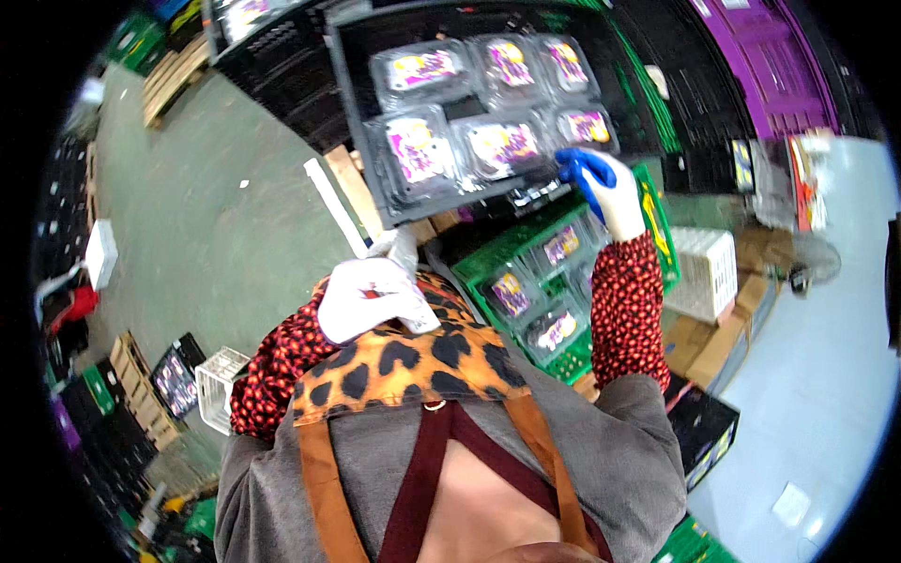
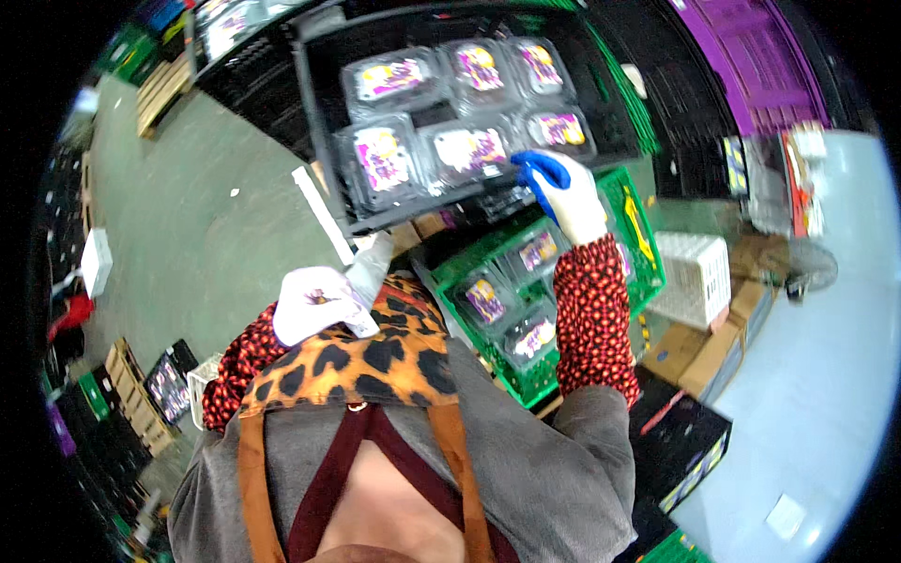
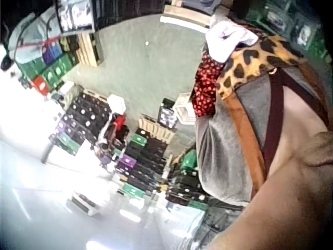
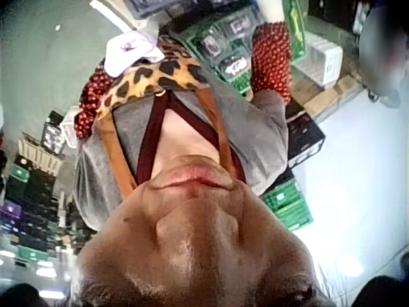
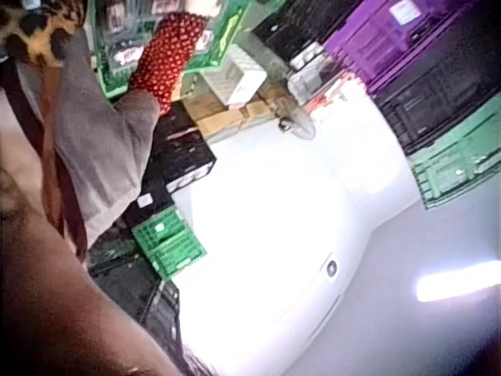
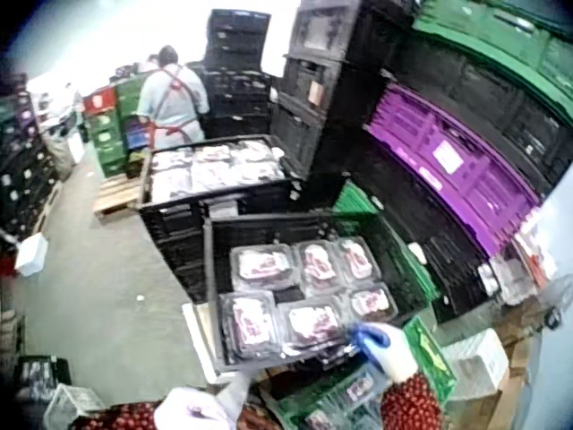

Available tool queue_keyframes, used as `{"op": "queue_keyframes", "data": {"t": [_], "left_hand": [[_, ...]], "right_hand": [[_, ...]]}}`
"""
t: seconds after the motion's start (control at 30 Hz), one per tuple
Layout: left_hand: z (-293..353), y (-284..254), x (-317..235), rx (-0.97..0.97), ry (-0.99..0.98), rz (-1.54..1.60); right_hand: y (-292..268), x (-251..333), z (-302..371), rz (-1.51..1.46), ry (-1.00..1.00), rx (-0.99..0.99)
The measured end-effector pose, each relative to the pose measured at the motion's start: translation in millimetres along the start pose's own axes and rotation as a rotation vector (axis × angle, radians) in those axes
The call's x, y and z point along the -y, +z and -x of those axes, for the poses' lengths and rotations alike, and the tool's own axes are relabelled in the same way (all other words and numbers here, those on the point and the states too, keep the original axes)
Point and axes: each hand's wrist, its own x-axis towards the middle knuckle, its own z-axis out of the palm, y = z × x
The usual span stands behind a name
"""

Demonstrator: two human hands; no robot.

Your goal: The person sorts plastic containers of produce into different crates by hand, checking labels and moving individual packages. The person then picks up a green crate filled with containers and places it on top of a stack before handling more containers from a different crate.

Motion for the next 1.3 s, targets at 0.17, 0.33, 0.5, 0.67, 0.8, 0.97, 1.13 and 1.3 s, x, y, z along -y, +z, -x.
{"op": "queue_keyframes", "data": {"t": [0.17, 0.33, 0.5, 0.67, 0.8, 0.97, 1.13, 1.3], "left_hand": [[8, -5, 13, -0.011, 0.134, 0.320], [11, -16, 20, -0.298, 0.065, 0.075], [14, -17, 25, -0.469, 0.000, 0.244], [7, -25, 25, -0.467, -0.010, 0.172], [3, -32, 29, -0.364, -0.014, 0.125], [8, -44, 28, -0.204, 0.164, 0.102], [8, -48, 38, -0.139, 0.205, 0.304], [-5, -40, 37, -0.270, 0.213, 0.356]], "right_hand": [[101, 8, -152, 0.453, -0.290, 0.415], [145, -150, -265, 1.215, -0.622, 1.351], [133, -48, -240, 1.122, -0.212, 1.256], [96, -11, -212, 1.156, -0.363, 1.028], [72, -28, -203, 1.228, -0.378, 0.972], [48, -84, -196, 1.240, -0.558, 1.011], [33, -78, -168, 1.137, -0.760, 0.817], [35, -93, -176, 0.944, -0.701, 0.779]]}}
